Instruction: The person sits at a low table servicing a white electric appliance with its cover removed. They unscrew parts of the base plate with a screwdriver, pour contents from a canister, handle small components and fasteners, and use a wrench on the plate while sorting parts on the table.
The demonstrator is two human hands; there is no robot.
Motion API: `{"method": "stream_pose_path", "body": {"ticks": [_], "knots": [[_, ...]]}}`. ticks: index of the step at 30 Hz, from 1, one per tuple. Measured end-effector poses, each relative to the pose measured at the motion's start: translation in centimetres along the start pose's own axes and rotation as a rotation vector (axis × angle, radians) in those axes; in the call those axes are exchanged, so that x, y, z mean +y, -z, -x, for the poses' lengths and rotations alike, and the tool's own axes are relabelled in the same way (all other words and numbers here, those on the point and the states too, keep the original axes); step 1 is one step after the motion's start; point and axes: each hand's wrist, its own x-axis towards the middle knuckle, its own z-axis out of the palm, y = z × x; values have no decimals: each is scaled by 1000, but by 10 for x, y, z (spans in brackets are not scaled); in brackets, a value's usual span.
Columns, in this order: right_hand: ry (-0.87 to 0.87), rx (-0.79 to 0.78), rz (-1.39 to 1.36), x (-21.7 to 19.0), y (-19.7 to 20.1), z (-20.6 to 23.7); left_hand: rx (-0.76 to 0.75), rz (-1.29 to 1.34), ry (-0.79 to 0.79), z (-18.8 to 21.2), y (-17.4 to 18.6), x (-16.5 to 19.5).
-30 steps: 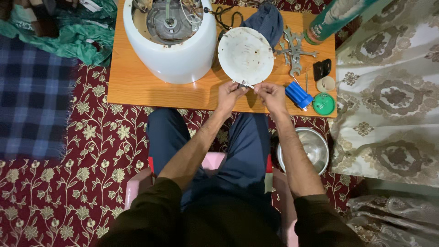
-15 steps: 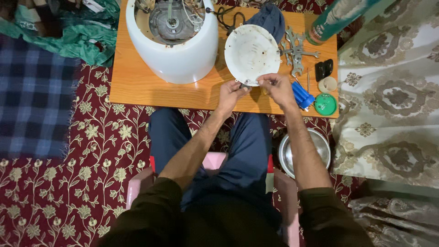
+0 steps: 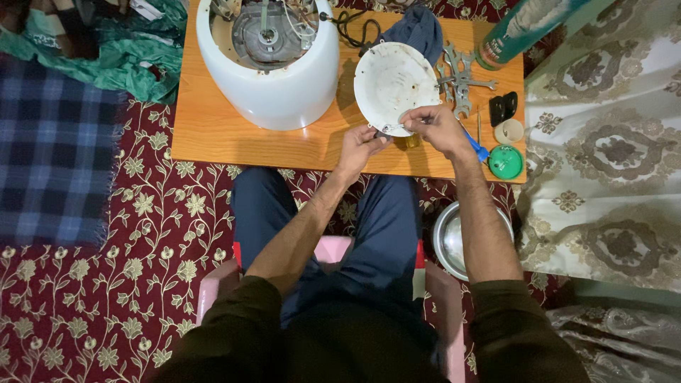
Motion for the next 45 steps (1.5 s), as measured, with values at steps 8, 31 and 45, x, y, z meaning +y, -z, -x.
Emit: {"method": "stream_pose_path", "body": {"ticks": [8, 31, 45], "knots": [[30, -36, 11, 2, 3, -2, 5, -17, 39, 1, -1, 3], [62, 43, 69, 0, -4, 2, 7, -42, -1, -6, 12, -4], [-68, 86, -89, 3, -8, 5, -10, 9, 1, -6, 13, -4]]}}
